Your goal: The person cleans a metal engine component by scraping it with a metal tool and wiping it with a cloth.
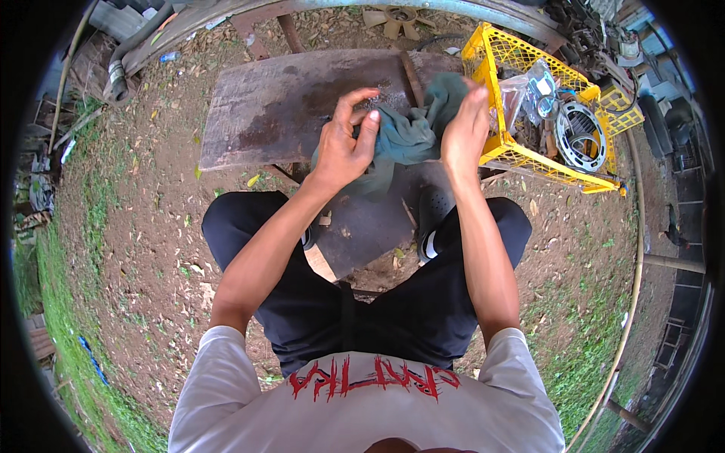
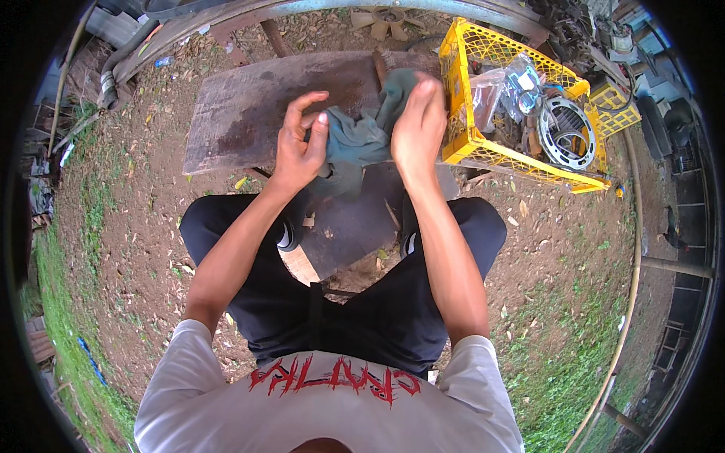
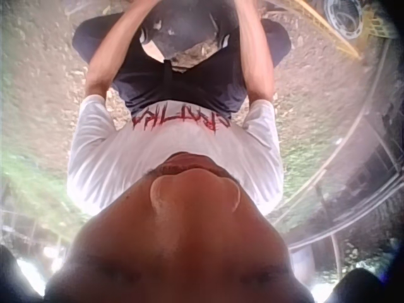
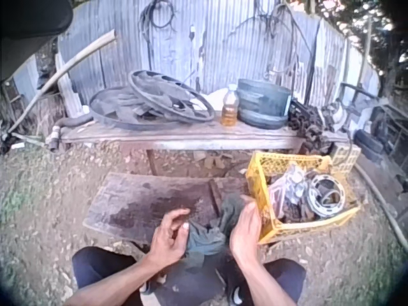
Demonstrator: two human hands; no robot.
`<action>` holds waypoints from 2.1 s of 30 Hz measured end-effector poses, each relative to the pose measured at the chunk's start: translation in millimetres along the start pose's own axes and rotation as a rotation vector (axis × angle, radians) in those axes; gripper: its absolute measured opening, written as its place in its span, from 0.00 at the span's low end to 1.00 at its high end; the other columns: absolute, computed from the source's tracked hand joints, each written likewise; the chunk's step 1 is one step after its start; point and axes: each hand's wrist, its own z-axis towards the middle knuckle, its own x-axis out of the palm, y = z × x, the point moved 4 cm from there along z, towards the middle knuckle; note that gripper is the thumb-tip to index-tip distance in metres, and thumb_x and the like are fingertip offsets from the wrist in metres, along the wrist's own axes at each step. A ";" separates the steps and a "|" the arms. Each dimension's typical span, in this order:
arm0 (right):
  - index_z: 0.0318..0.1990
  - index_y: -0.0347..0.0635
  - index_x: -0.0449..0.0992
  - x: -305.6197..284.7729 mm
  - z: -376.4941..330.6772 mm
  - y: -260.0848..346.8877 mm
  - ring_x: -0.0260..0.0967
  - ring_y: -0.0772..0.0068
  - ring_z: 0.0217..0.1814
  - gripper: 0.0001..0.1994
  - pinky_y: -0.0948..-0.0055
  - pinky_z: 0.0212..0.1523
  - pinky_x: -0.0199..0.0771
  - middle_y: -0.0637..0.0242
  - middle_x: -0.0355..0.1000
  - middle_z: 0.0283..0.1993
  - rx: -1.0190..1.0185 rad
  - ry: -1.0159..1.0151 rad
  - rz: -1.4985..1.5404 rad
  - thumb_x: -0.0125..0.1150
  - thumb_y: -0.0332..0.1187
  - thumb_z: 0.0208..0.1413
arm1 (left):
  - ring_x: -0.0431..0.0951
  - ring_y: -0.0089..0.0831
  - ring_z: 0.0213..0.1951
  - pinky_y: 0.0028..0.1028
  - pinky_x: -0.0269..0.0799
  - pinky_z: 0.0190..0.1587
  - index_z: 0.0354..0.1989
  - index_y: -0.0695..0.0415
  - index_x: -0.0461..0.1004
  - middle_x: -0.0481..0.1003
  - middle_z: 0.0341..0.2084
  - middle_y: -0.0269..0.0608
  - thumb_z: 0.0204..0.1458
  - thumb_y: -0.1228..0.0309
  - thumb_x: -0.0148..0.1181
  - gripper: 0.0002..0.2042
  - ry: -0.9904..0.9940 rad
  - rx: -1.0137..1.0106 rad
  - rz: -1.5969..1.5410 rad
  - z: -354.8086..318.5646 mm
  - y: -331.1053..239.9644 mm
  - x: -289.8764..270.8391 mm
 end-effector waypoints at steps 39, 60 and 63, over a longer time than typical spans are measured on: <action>0.21 0.38 0.72 23.4 -24.4 30.8 0.66 0.57 0.18 0.12 0.62 0.24 0.63 0.58 0.67 0.17 -0.611 0.254 0.109 0.58 0.32 0.56 | 0.58 0.23 0.19 0.34 0.59 0.23 0.31 0.63 0.79 0.66 0.11 0.39 0.58 0.45 0.54 0.28 0.649 -0.220 0.081 8.9 26.9 -0.8; 0.49 0.28 0.72 37.3 -42.7 15.9 0.72 0.58 0.51 0.29 0.63 0.51 0.68 0.44 0.74 0.44 0.354 0.176 0.074 0.49 0.53 0.65 | 0.76 0.52 0.38 0.39 0.73 0.41 0.46 0.68 0.68 0.72 0.38 0.54 0.56 0.68 0.60 0.16 0.169 0.323 0.488 -1.1 -7.2 4.4; 0.44 0.27 0.72 29.5 -33.5 23.8 0.75 0.45 0.44 0.26 0.58 0.47 0.69 0.37 0.74 0.35 0.327 0.182 -0.075 0.48 0.50 0.65 | 0.76 0.55 0.38 0.41 0.73 0.41 0.45 0.69 0.69 0.74 0.36 0.56 0.58 0.70 0.55 0.14 0.068 0.254 0.517 -11.1 -14.0 11.3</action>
